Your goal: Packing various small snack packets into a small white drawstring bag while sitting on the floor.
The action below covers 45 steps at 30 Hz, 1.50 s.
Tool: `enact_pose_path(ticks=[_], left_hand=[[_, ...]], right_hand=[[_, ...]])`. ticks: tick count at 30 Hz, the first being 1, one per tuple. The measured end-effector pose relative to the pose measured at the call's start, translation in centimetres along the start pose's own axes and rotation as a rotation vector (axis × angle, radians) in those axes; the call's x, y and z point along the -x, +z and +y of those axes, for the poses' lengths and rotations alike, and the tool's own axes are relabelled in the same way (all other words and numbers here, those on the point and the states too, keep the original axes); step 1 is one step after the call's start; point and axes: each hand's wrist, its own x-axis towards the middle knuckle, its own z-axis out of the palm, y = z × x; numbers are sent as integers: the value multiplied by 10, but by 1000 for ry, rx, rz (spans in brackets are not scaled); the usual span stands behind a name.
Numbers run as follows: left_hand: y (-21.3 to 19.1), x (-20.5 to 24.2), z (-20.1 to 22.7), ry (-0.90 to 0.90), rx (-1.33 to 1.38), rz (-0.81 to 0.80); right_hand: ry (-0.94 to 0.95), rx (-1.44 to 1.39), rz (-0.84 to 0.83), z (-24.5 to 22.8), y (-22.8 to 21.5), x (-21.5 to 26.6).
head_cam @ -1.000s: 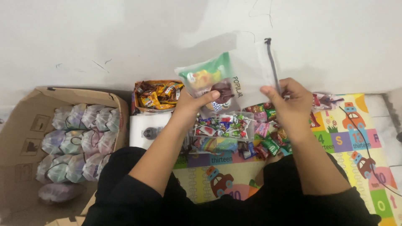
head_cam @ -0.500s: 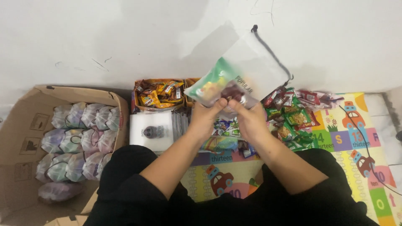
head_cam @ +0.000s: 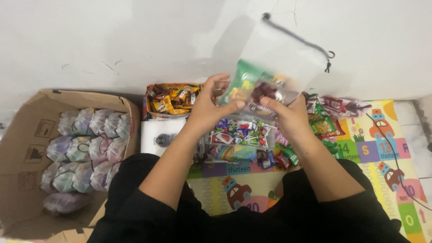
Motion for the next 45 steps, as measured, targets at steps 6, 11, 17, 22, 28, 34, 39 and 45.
enact_pose_path(ticks=[6,11,17,22,28,34,39,45], left_hand=[[-2,1,-18,-10,-168,-193],[2,-1,-18,-9,-129,-106],[1,1,7,-36,-109,-234],[-3,-3,5,-34,-109,-295],[-5,-5,0,-81,-66,-245],[-11,-10,-5,-169,-106,-2],[-19,-12,-9,-70,-95,159],[-28,-4,-12,183,-167,174]], right_hand=[[119,343,-134,44,-32,4],[50,362,-144,32,-20,9],[45,450,-210,-6,-1,10],[69,479,-205,-13,6,10],[53,499,-244,5,-6,5],[64,477,-287,18,-3,-11],[107,1146,-526,96,-33,-10],[118,1474,-888,226,-64,2]])
